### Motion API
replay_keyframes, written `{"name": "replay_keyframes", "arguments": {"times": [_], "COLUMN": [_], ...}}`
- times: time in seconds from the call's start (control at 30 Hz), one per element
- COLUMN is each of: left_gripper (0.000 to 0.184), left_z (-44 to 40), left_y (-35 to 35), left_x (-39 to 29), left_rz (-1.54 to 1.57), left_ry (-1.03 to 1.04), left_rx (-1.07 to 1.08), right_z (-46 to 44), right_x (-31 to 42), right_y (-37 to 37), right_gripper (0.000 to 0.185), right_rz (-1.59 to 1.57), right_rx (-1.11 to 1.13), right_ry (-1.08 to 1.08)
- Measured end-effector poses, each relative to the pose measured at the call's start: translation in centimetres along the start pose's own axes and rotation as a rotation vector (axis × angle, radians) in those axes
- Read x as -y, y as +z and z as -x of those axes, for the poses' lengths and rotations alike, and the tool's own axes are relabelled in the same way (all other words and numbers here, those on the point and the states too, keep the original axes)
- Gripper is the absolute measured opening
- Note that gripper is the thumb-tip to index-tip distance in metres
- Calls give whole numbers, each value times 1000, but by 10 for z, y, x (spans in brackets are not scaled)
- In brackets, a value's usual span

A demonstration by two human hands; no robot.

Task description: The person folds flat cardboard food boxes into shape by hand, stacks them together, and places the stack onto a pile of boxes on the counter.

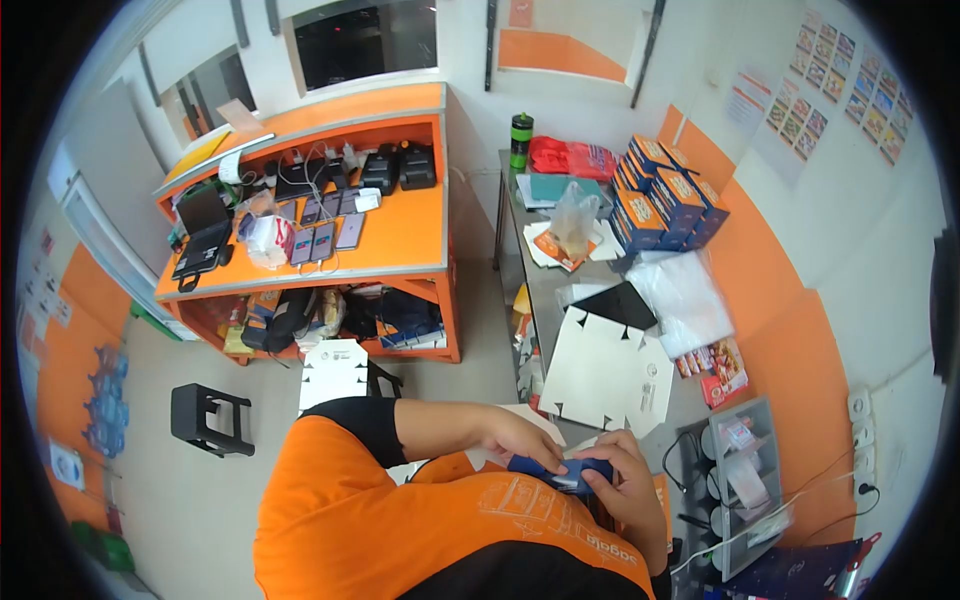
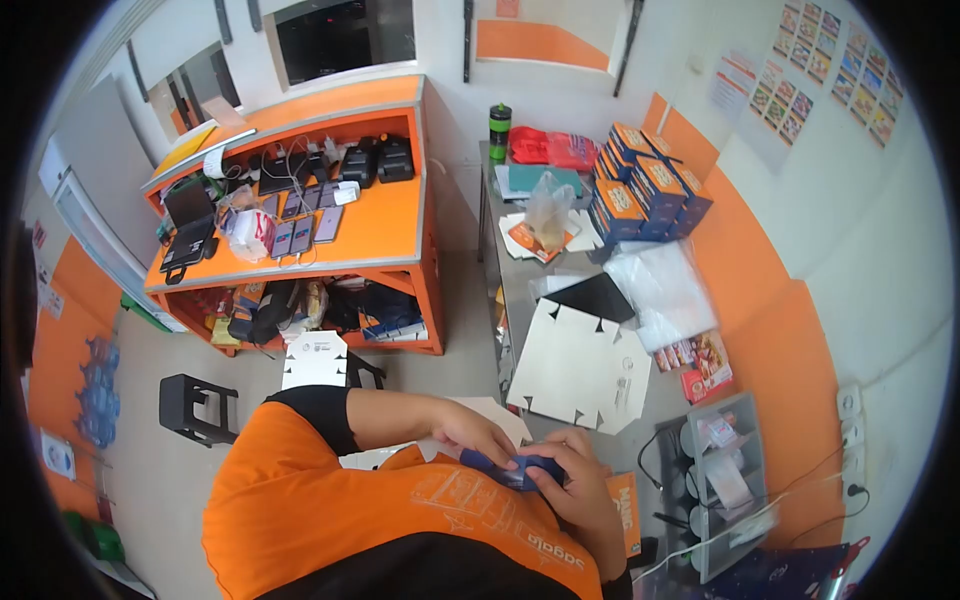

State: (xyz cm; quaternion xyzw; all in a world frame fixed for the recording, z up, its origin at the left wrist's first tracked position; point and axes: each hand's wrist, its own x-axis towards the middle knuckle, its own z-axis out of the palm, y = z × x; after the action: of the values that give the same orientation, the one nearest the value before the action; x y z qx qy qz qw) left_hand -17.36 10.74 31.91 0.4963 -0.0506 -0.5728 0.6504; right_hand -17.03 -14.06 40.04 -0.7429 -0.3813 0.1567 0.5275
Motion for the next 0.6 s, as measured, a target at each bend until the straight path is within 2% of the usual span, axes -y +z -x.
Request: {"name": "replay_keyframes", "arguments": {"times": [0.07,0.1,0.17,0.33,0.43,0.6], "left_gripper": [32,30,27,27,27,27], "left_z": [-1,4,-2,13,16,16], "left_y": [-3,-3,-4,27,32,36], "left_x": [5,-4,-3,-33,-40,-45], "left_rz": [78,-27,-49,-274,-374,-507], "left_ry": [17,44,115,138,124,140], "left_rx": [-6,-19,-29,-170,-210,-230], "right_z": [-4,-4,-7,-7,-5,-1], "right_x": [3,4,2,-9,-10,-11], "right_y": [-2,-3,1,5,6,-1], "right_gripper": [23,24,20,17,15,17], "right_rz": [156,234,220,233,198,79], "right_rx": [-19,-32,-213,-391,-410,-253], "right_ry": [1,17,129,95,141,131]}}
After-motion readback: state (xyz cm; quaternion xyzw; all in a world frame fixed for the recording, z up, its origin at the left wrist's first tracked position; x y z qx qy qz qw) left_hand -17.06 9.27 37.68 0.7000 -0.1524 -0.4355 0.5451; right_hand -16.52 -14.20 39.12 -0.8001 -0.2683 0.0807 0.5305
